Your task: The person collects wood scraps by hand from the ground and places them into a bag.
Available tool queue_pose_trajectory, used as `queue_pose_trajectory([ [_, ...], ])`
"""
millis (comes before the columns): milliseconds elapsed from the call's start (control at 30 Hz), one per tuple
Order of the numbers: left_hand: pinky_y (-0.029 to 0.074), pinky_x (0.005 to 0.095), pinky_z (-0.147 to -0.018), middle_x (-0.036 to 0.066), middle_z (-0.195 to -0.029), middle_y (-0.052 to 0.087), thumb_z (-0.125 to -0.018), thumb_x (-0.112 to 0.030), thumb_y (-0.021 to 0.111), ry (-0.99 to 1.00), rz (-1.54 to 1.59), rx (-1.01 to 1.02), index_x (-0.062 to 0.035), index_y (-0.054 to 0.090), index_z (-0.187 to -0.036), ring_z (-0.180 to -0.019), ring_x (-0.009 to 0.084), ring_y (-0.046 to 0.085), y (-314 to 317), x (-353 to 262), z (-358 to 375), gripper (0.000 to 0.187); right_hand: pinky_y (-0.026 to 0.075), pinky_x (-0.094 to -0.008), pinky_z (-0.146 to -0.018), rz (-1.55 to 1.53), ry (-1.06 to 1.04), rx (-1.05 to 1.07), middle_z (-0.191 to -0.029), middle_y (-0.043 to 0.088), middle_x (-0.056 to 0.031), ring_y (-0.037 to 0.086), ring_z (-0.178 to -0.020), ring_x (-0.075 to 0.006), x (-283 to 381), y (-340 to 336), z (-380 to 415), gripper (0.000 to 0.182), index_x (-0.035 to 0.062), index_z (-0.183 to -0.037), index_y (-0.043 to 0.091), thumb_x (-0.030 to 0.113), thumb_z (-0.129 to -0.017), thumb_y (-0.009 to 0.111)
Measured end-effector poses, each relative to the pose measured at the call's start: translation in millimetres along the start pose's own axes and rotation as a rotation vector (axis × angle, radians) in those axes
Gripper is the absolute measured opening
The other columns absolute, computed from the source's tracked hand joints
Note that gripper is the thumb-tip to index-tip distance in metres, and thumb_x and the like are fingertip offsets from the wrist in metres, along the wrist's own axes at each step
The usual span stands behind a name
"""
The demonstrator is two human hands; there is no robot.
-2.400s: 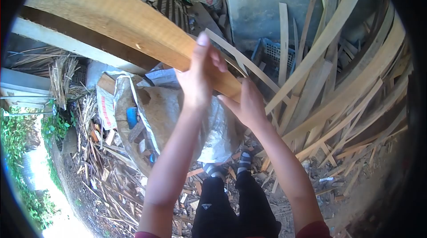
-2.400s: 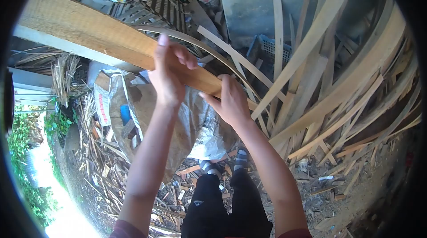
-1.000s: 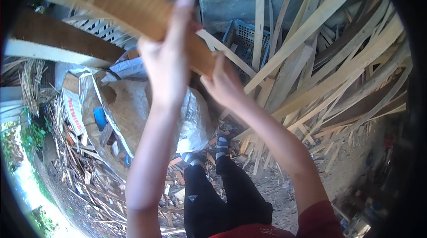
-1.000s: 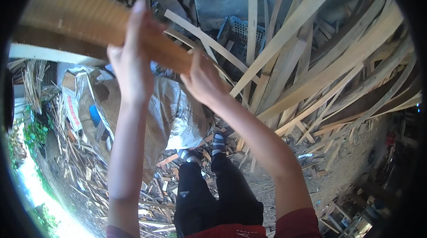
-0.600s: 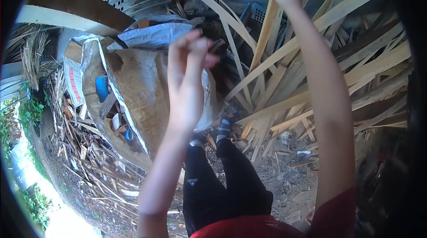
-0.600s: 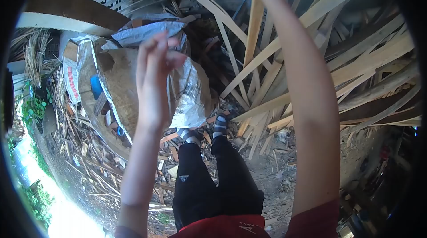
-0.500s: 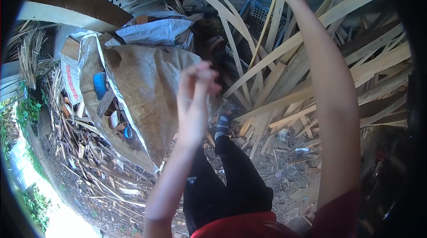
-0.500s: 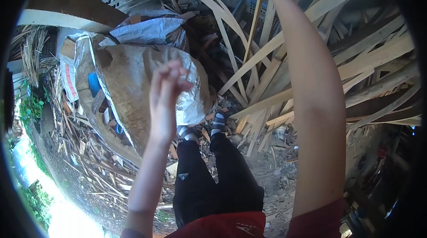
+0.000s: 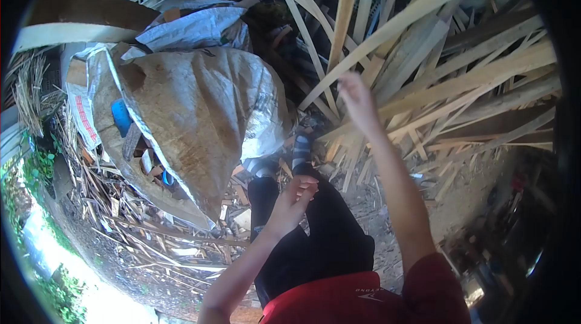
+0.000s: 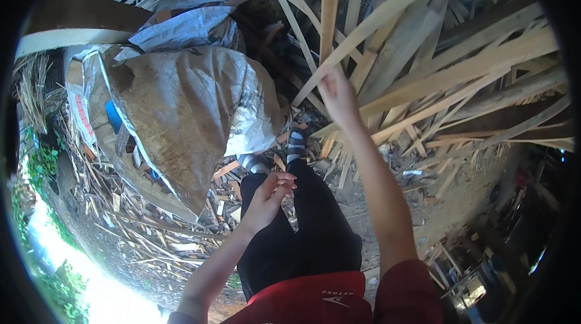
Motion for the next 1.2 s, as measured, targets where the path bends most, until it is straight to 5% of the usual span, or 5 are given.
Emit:
queue_pose_trajectory([
  [100,0.053,0.0321,-0.088,0.01,-0.107,0.069,-0.105,-0.024,0.055,-0.045,-0.088,0.004,-0.001,0.061,-0.123,-0.095,0.0181,0.067,-1,20,-6,0.03,0.055,-0.0325,-0.076,0.071,0.232,0.085,-0.092,0.072,-0.01,0.07,-0.081,-0.0198,-67,12,97,0.021,0.0067,-0.117,0.065,0.018,-0.099,0.068],
  [367,0.055,0.0333,-0.083,0.013,-0.104,0.072,-0.103,-0.03,0.055,-0.205,-0.199,-0.133,-0.0005,0.066,-0.118,-0.093,0.0212,0.071,-23,139,-48,0.035,0.056,-0.0361,-0.075,0.065,0.522,0.262,-0.093,0.073,-0.0123,0.072,-0.08,-0.0229,-96,24,266,0.022,0.0037,-0.114,0.065,0.017,-0.097,0.069],
  [667,0.056,0.0338,-0.08,0.012,-0.109,0.071,-0.101,-0.029,0.052,-0.275,-0.225,-0.138,0.0013,0.068,-0.113,-0.092,0.0213,0.071,-26,179,-41,0.036,0.056,-0.0363,-0.08,-0.008,0.544,0.252,-0.096,0.074,-0.0142,0.073,-0.088,-0.0265,-113,11,284,0.023,0.0043,-0.115,0.066,0.02,-0.098,0.068],
  [967,0.055,0.032,-0.075,0.011,-0.097,0.072,-0.1,-0.034,0.056,-0.284,-0.094,-0.221,-0.0009,0.066,-0.118,-0.083,0.0183,0.071,-16,180,-38,0.038,0.056,-0.0372,-0.081,-0.007,0.538,0.296,-0.098,0.074,-0.0149,0.073,-0.091,-0.0268,-115,4,287,0.023,0.004,-0.115,0.066,0.021,-0.099,0.067],
  [1200,0.055,0.0311,-0.077,0.009,-0.097,0.073,-0.101,-0.034,0.057,-0.287,-0.043,-0.256,-0.0007,0.065,-0.12,-0.083,0.0172,0.069,-8,177,-27,0.039,0.056,-0.0347,-0.069,-0.071,0.622,0.371,-0.086,0.071,-0.0106,0.073,-0.071,-0.022,-111,6,287,0.021,0.0036,-0.114,0.063,0.018,-0.099,0.066],
])
Point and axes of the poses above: each hand's wrist, its own z-axis away from the middle knuckle, its own y-axis out of the palm, x = y × z, the point moved 5 cm from there along -z, towards the middle knuckle
